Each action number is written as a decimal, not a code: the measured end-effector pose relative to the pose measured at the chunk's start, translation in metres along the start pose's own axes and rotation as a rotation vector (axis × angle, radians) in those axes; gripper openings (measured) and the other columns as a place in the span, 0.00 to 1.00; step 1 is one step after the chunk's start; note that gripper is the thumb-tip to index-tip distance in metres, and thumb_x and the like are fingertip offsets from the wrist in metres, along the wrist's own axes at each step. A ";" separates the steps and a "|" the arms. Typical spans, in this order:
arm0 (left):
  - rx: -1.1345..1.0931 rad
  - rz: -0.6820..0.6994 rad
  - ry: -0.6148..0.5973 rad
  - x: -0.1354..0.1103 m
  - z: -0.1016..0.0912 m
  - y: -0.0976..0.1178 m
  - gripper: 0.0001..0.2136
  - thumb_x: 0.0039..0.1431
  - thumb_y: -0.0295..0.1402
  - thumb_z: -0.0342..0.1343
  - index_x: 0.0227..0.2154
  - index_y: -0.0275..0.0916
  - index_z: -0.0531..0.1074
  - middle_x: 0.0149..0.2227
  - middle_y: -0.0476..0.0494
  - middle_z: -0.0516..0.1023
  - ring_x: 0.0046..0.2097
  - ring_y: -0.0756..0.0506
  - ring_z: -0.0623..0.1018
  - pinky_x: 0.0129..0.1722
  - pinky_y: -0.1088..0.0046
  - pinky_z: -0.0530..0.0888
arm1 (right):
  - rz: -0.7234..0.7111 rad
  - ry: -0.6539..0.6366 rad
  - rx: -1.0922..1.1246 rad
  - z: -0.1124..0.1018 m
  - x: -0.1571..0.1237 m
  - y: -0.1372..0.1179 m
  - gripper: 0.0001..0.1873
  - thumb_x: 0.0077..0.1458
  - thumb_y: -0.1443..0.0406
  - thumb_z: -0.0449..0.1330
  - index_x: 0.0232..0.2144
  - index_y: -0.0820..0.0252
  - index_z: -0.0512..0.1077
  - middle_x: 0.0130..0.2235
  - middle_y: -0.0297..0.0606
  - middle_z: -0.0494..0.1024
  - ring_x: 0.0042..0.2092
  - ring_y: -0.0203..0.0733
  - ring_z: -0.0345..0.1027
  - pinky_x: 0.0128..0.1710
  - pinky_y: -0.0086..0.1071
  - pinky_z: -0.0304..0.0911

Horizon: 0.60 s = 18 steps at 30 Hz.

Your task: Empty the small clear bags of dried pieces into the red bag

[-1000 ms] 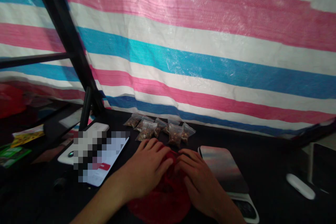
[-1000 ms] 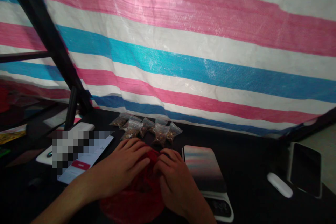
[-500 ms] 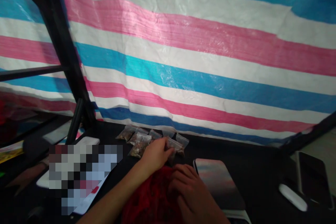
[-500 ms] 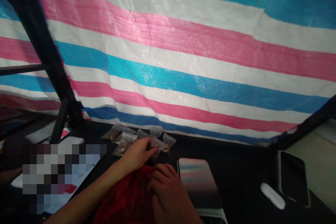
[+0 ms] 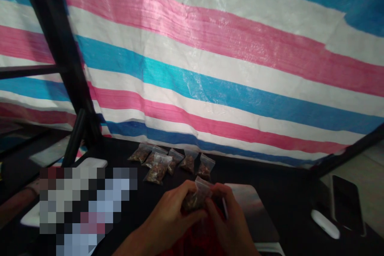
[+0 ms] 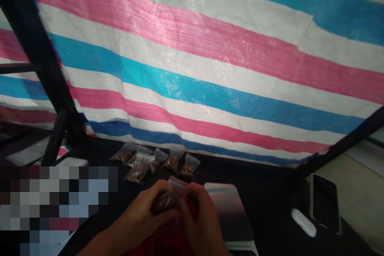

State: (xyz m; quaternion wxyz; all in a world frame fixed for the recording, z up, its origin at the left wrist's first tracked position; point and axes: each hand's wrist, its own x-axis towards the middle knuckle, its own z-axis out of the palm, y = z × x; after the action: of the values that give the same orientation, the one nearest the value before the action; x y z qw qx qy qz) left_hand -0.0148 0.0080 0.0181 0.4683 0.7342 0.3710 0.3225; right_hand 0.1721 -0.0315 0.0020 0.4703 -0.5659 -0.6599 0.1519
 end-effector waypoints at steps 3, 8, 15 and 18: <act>-0.056 -0.009 0.006 0.002 -0.002 -0.001 0.08 0.56 0.30 0.60 0.39 0.41 0.71 0.36 0.52 0.78 0.37 0.48 0.74 0.36 0.76 0.67 | -0.036 0.063 -0.036 -0.001 0.003 0.003 0.07 0.61 0.60 0.61 0.36 0.57 0.72 0.31 0.35 0.79 0.31 0.40 0.75 0.33 0.29 0.73; -0.211 0.019 0.005 0.004 -0.003 0.005 0.08 0.64 0.31 0.53 0.45 0.41 0.72 0.39 0.48 0.79 0.40 0.47 0.76 0.40 0.75 0.70 | -0.131 0.141 -0.038 -0.004 0.005 -0.001 0.06 0.61 0.61 0.62 0.40 0.56 0.72 0.31 0.33 0.80 0.31 0.38 0.76 0.32 0.26 0.72; 0.023 0.136 0.101 0.006 -0.009 -0.002 0.09 0.66 0.29 0.50 0.41 0.42 0.75 0.40 0.45 0.78 0.41 0.46 0.76 0.43 0.72 0.72 | 0.000 -0.110 0.055 -0.005 0.028 -0.015 0.15 0.63 0.55 0.59 0.30 0.57 0.76 0.29 0.35 0.78 0.30 0.38 0.71 0.31 0.27 0.67; 0.153 0.188 0.182 0.009 -0.014 -0.006 0.10 0.66 0.30 0.49 0.40 0.43 0.76 0.41 0.43 0.78 0.45 0.43 0.75 0.46 0.68 0.72 | 0.069 -0.180 0.086 -0.004 0.041 -0.021 0.16 0.61 0.53 0.60 0.30 0.58 0.78 0.27 0.34 0.76 0.28 0.37 0.67 0.28 0.27 0.64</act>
State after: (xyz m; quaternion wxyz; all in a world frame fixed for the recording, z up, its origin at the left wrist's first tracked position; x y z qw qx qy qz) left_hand -0.0228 0.0234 0.0185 0.3430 0.7670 0.3653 0.4008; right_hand 0.1658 -0.0029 0.0376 0.4276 -0.5517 -0.6723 0.2465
